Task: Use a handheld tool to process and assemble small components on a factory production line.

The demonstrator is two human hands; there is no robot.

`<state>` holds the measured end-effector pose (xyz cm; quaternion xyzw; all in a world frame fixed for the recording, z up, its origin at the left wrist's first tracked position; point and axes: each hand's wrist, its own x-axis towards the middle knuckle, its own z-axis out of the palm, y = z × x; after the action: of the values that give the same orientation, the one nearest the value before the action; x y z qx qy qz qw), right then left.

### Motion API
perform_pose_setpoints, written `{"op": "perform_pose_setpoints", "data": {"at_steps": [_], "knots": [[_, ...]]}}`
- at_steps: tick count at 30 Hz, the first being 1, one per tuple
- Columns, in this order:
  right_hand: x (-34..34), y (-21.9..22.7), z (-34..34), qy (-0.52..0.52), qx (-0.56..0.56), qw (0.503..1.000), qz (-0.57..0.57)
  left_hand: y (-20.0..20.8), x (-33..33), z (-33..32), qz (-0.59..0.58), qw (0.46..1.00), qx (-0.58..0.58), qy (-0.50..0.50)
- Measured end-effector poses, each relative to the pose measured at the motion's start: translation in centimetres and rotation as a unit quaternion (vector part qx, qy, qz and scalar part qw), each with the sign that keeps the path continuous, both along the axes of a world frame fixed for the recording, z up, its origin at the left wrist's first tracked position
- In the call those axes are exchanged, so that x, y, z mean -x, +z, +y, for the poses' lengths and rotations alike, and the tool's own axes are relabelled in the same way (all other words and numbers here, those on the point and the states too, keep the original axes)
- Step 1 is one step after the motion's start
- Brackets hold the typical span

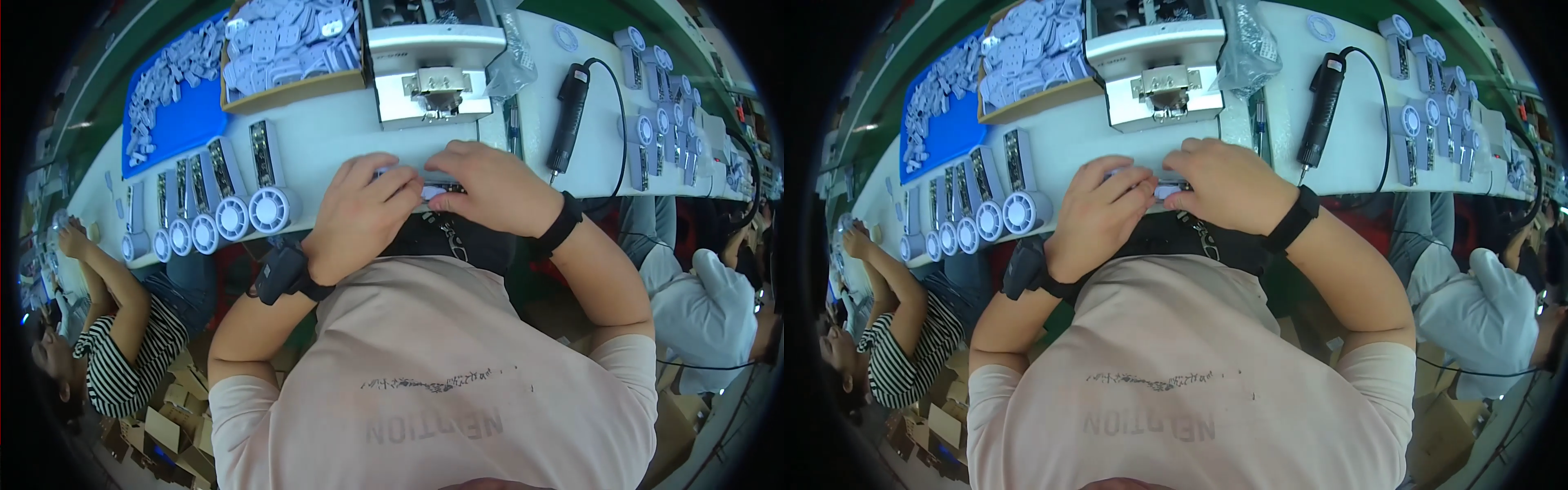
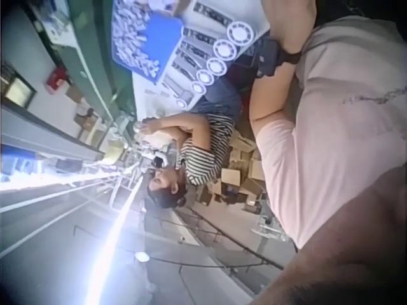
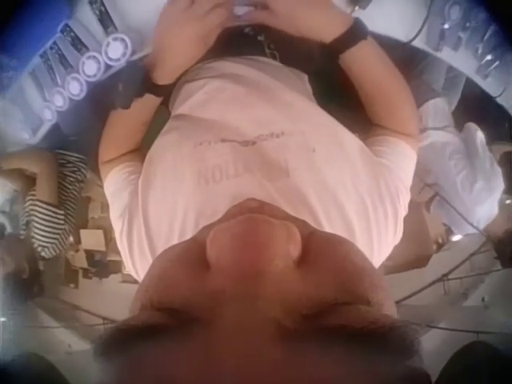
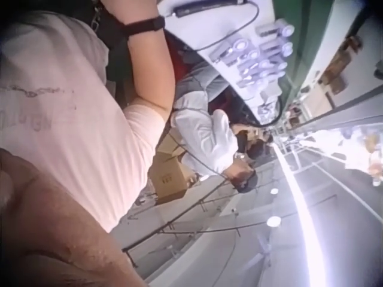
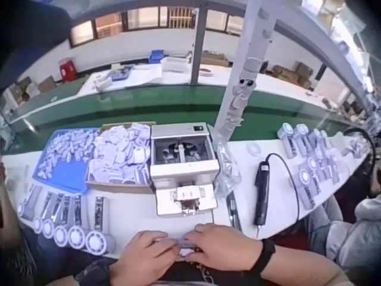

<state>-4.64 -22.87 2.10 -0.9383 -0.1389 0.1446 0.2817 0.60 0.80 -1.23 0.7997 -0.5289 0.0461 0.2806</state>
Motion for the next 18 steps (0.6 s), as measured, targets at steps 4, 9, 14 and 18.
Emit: {"op": "perform_pose_setpoints", "data": {"at_steps": [4,9,14,18], "knots": [[1.2,-1.5,-0.1,0.008,-0.048,0.999,0.003,1.6,0.4,-0.1,0.065,0.997,-0.033,0.003],[3.2,-2.4,0.3,-0.027,-0.138,0.989,-0.045,2.6,0.1,-0.2,0.119,0.988,-0.1,0.023],[2.8,-2.3,0.1,-0.027,-0.146,0.989,-0.026,1.6,0.4,0.2,0.195,0.977,-0.091,-0.002],[2.8,-2.3,-0.1,-0.007,-0.121,0.993,-0.006,1.2,0.9,-0.1,0.198,0.977,-0.075,0.001]]}}
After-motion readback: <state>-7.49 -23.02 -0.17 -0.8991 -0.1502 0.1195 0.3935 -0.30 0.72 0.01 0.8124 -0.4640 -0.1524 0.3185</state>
